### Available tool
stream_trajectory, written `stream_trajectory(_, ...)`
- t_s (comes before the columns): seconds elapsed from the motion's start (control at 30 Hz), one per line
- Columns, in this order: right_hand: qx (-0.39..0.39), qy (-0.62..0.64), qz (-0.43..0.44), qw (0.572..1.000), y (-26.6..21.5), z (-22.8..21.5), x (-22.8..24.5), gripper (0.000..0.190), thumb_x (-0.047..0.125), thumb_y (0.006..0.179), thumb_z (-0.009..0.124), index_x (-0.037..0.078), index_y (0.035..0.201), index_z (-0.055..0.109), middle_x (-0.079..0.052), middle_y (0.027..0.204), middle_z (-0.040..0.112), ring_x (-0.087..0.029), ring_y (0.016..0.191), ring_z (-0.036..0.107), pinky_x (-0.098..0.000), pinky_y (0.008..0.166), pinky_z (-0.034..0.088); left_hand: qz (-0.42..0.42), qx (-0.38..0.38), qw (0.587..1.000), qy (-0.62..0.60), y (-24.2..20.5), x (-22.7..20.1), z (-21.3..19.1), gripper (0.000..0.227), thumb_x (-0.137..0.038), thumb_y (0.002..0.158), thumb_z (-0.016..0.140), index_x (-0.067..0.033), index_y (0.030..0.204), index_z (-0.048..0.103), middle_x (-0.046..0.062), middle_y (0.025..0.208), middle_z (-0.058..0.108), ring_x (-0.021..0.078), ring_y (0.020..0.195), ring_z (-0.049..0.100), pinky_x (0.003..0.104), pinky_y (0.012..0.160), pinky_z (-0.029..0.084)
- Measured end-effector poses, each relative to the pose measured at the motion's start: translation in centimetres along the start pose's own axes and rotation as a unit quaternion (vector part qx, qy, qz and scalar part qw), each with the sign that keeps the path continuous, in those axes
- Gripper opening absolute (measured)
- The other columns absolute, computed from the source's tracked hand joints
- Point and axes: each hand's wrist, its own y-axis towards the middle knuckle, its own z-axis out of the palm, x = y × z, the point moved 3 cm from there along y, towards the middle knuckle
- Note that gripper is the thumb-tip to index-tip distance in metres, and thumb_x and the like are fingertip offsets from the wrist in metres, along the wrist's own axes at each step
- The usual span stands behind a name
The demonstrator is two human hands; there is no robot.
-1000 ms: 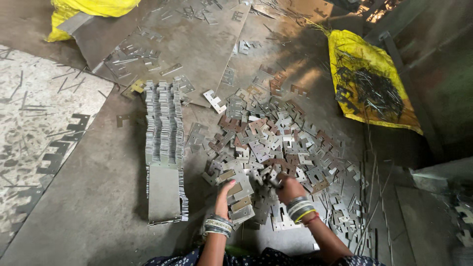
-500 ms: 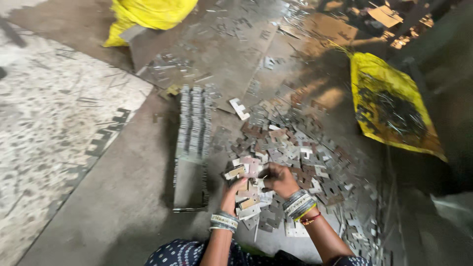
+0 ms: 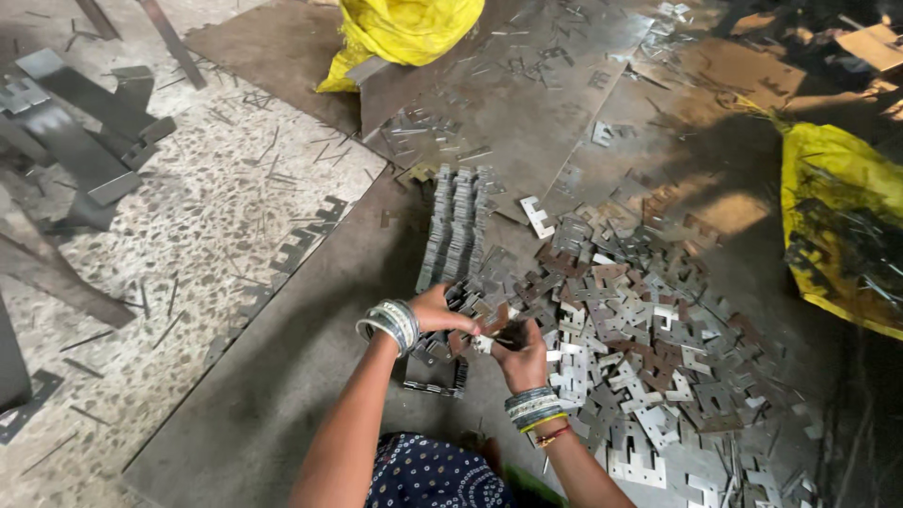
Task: The person sits on the floor and sorts a large pile of small, L-shaped metal brackets. They pick up individual pieces from the scattered pile, inspect them, and place them into a neat, growing stack to their left. The process involves repetitive picking, aligning, and stacking of the metal components.
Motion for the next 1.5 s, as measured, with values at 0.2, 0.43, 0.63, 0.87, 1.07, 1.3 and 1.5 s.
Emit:
stream_trajectory(0.2,-0.010,-0.120,0.032,0.992,-1.4,2.2,-5.5,0.030,-0.001,0.071,0.079,-0.003,0.098,0.066,-0.010,0.091,0.078,-0.016,0.084,0.073,-0.0315,0.079,0.058,-0.094,0.004,0.964,0.249,3.7,7.8,-0.7,0.110,-0.045,0.052,0.098,0.0023,0.139,0.051,0.023,0.137,0.060,0.0321,0.126,0.059,0.038,0.107,0.047)
stream_trajectory(0.43,-0.061,-0.121,0.108,0.985,-2.9,2.5,-6.8,0.047,0.010,0.065,0.092,-0.004,0.100,0.065,-0.013,0.094,0.077,-0.019,0.084,0.074,-0.0335,0.080,0.058,-0.093,0.002,0.943,0.321,5.0,11.6,-1.0,0.124,-0.051,0.044,0.097,0.0048,0.144,0.048,0.026,0.144,0.055,0.0356,0.133,0.056,0.039,0.111,0.046)
stream_trajectory(0.63,-0.113,-0.109,0.118,0.981,-4.1,1.9,-8.3,0.047,0.005,0.065,0.090,-0.005,0.100,0.061,-0.013,0.092,0.076,-0.021,0.081,0.072,-0.0343,0.076,0.059,-0.092,0.001,0.953,0.288,3.9,10.2,-1.2,0.108,-0.047,0.045,0.089,-0.0027,0.139,0.059,0.020,0.137,0.067,0.0325,0.126,0.065,0.038,0.107,0.051)
stream_trajectory(0.87,-0.063,0.116,0.169,0.977,-4.1,-0.2,-13.5,0.030,-0.008,0.075,0.082,-0.004,0.099,0.065,-0.010,0.091,0.074,-0.017,0.078,0.070,-0.0301,0.069,0.060,-0.099,-0.015,0.950,0.296,3.8,9.7,-1.3,0.114,-0.045,0.047,0.097,0.0001,0.142,0.052,0.022,0.138,0.061,0.0335,0.126,0.062,0.039,0.106,0.049)
stream_trajectory(1.07,-0.018,0.169,0.179,0.969,-3.4,0.6,-13.0,0.027,-0.015,0.077,0.072,0.001,0.096,0.062,-0.009,0.092,0.074,-0.017,0.079,0.072,-0.0318,0.070,0.062,-0.145,0.002,0.946,0.291,3.2,8.5,-1.5,0.120,-0.044,0.047,0.095,-0.0001,0.147,0.046,0.021,0.144,0.058,0.0325,0.131,0.059,0.038,0.109,0.048)
stream_trajectory(1.3,0.063,0.029,0.090,0.993,-2.6,0.6,-11.9,0.027,-0.018,0.077,0.065,0.003,0.093,0.059,-0.009,0.093,0.077,-0.016,0.085,0.071,-0.0296,0.074,0.060,-0.147,-0.008,0.945,0.293,3.6,10.1,-1.4,0.124,-0.046,0.052,0.094,0.0000,0.153,0.039,0.023,0.151,0.050,0.0334,0.138,0.053,0.038,0.114,0.044)
stream_trajectory(1.5,0.062,-0.101,0.084,0.989,-4.8,-3.1,-5.9,0.028,-0.016,0.076,0.070,0.003,0.097,0.065,-0.007,0.089,0.074,-0.018,0.078,0.069,-0.0294,0.070,0.058,-0.129,-0.024,0.947,0.294,3.5,10.0,-1.2,0.124,-0.047,0.050,0.095,0.0006,0.151,0.041,0.023,0.150,0.051,0.0328,0.137,0.053,0.038,0.114,0.044)
